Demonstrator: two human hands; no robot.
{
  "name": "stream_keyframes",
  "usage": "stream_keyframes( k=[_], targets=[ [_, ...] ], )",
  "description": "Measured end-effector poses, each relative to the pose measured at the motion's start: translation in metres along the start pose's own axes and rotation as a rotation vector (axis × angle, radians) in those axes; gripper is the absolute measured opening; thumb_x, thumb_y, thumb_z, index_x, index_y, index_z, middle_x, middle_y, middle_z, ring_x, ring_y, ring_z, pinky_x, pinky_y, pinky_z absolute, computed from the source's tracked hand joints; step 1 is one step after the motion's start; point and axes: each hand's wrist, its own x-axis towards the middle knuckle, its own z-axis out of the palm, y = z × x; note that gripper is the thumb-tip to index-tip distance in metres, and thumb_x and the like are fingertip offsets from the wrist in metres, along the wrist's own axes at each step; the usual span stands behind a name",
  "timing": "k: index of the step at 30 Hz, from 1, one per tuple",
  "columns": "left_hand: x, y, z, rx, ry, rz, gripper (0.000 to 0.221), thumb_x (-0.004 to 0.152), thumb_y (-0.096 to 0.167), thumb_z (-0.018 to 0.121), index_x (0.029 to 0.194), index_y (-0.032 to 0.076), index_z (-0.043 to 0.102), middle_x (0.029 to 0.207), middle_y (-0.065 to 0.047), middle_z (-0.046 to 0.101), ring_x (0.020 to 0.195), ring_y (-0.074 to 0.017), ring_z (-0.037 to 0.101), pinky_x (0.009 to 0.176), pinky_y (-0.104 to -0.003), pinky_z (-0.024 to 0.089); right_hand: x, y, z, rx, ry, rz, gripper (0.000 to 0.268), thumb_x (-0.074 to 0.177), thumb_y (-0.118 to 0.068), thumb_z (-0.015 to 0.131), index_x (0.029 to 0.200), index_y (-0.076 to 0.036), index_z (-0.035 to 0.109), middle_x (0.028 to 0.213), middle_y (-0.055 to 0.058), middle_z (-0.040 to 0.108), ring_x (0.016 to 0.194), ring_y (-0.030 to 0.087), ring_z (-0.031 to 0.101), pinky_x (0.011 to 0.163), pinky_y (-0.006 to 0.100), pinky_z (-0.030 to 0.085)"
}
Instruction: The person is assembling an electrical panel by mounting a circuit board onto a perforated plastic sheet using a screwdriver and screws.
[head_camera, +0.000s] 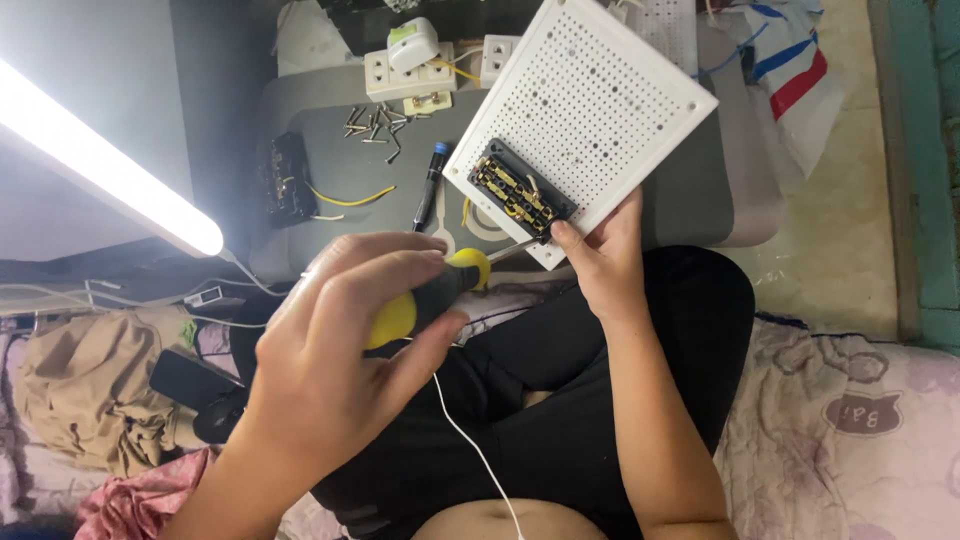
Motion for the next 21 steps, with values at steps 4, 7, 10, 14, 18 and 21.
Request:
stream_keyframes(
  k=[4, 7, 10, 14, 18, 21],
  targets=[
    [-0.003, -0.003, 0.001, -0.016, -0.008, 0.042, 0.029, 0.095, 0.014, 0.062, 0.114, -0.002, 0.048, 0.112, -0.024, 0.062, 0.102, -0.0322, 0.068, 0.092, -0.037, 0.056, 0.0, -0.001, 0.002, 0.017, 0.025, 0.002, 0.071, 0.094, -0.008, 0.062, 0.149, -0.006, 0.017, 0.154, 0.019, 0.032, 0.143, 0.03, 0.036, 0.12, 0.044, 0.032],
    [-0.008, -0.009, 0.002, 0.003, 0.033, 0.038, 0.031, 0.093, 0.019, 0.062, 0.111, -0.004, 0.051, 0.107, -0.024, 0.065, 0.097, -0.0321, 0.069, 0.089, -0.037, 0.055, 0.001, 0.0, 0.0, 0.056, 0.045, 0.023, 0.069, 0.093, -0.007, 0.062, 0.148, -0.007, 0.019, 0.152, 0.019, 0.036, 0.139, 0.029, 0.041, 0.117, 0.044, 0.037],
    [-0.017, -0.016, 0.003, -0.098, 0.163, -0.019, 0.035, 0.087, 0.023, 0.065, 0.108, -0.003, 0.053, 0.106, -0.027, 0.066, 0.095, -0.0334, 0.069, 0.089, -0.041, 0.054, 0.001, 0.001, -0.001, 0.072, 0.063, 0.053, 0.069, 0.093, -0.002, 0.06, 0.148, -0.007, 0.019, 0.152, 0.019, 0.037, 0.139, 0.03, 0.042, 0.117, 0.043, 0.037],
    [-0.011, -0.025, 0.012, -0.23, 0.359, 0.012, 0.023, 0.09, 0.007, 0.059, 0.11, 0.007, 0.047, 0.093, -0.019, 0.064, 0.08, -0.0246, 0.073, 0.067, -0.028, 0.062, 0.001, 0.003, -0.002, 0.154, 0.067, 0.083, 0.065, 0.09, 0.003, 0.057, 0.145, -0.005, 0.023, 0.15, 0.019, 0.037, 0.139, 0.03, 0.04, 0.118, 0.044, 0.035],
    [-0.005, -0.039, 0.054, 0.1, 0.22, 0.1, 0.018, 0.08, -0.008, 0.063, 0.082, 0.01, 0.065, 0.078, -0.006, 0.063, 0.078, -0.0248, 0.058, 0.073, -0.035, 0.045, 0.0, -0.003, 0.005, 0.21, 0.051, 0.044, 0.069, 0.09, -0.015, 0.066, 0.144, -0.004, 0.025, 0.148, 0.019, 0.039, 0.138, 0.03, 0.041, 0.117, 0.045, 0.036],
    [-0.009, -0.05, 0.103, 0.253, 0.177, 0.05, 0.023, 0.078, 0.009, 0.078, 0.097, 0.01, 0.065, 0.085, -0.005, 0.062, 0.063, -0.0248, 0.066, 0.059, -0.036, 0.058, 0.0, 0.0, 0.006, 0.214, 0.005, 0.013, 0.074, 0.092, 0.0, 0.058, 0.151, -0.005, 0.014, 0.15, 0.019, 0.035, 0.138, 0.032, 0.04, 0.11, 0.045, 0.043]
  ],
)
